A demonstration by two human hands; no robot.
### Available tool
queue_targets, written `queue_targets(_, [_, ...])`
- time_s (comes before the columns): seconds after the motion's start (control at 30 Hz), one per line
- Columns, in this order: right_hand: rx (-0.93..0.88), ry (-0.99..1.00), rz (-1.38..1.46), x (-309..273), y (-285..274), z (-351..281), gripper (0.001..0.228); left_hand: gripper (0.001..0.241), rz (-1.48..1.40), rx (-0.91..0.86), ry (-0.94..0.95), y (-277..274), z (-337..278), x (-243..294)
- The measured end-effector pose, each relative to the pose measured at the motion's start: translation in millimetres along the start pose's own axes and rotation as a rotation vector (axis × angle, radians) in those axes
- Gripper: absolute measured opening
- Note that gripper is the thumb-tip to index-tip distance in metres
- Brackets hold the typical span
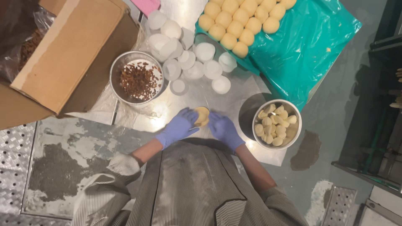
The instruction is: The person prepares pastries by first opening a cardboard box to retrieve a bowl of filling. They then separate several paper liners by hand and place a ball of dough onto the counter, flattening it and filling it with the contents of the bowl before sealing the dough around the filling.
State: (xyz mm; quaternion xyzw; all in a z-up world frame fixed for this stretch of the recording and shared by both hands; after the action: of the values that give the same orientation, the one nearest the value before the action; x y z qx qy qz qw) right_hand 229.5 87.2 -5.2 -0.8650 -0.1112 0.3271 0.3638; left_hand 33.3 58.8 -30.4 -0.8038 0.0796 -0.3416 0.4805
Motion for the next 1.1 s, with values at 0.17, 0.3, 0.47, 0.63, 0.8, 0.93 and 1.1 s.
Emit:
queue_targets(0.17, [0.288, -0.238, -0.220, 14, 1, 32, 0.053, 0.066, -0.015, 0.003, 0.017, 4, 28, -19])
queue_targets(0.3, [0.253, -0.185, -0.191, 26, 4, 23, 0.049, 0.063, 0.156, -0.098, 0.061, 12, 36, -22])
queue_targets(0.47, [0.293, -0.163, -0.221, 12, 13, 4, 0.057, 0.061, 0.147, -0.050, 0.110, 9, 39, -17])
queue_targets(0.63, [0.425, -0.071, 0.062, 8, 6, -1, 0.022, 0.059, 0.148, -0.099, 0.168, 20, 50, -1])
queue_targets(0.8, [0.577, 0.209, 0.235, 4, 23, 28, 0.028, 0.058, 0.105, 0.075, -0.063, 15, 72, 9])
queue_targets(0.93, [0.672, 0.164, 0.281, 8, 26, 31, 0.030, 0.056, -0.020, 0.179, -0.118, 14, 89, 0])
queue_targets(1.1, [0.628, 0.115, 0.413, 27, 51, 45, 0.031, 0.029, -0.161, 0.015, -0.123, 23, 100, -25])
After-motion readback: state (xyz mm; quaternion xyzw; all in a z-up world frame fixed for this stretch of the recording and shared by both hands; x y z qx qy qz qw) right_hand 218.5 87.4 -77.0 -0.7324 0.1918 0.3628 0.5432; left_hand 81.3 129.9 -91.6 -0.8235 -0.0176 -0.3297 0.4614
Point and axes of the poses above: each hand's wrist, its own z-axis towards the middle knuckle, its own y-axis out of the palm, x = y × z, the point moved 4 cm from there along z, towards the middle knuckle, and after that the axes turned 10 degrees about -x, right-handed, at the moved point
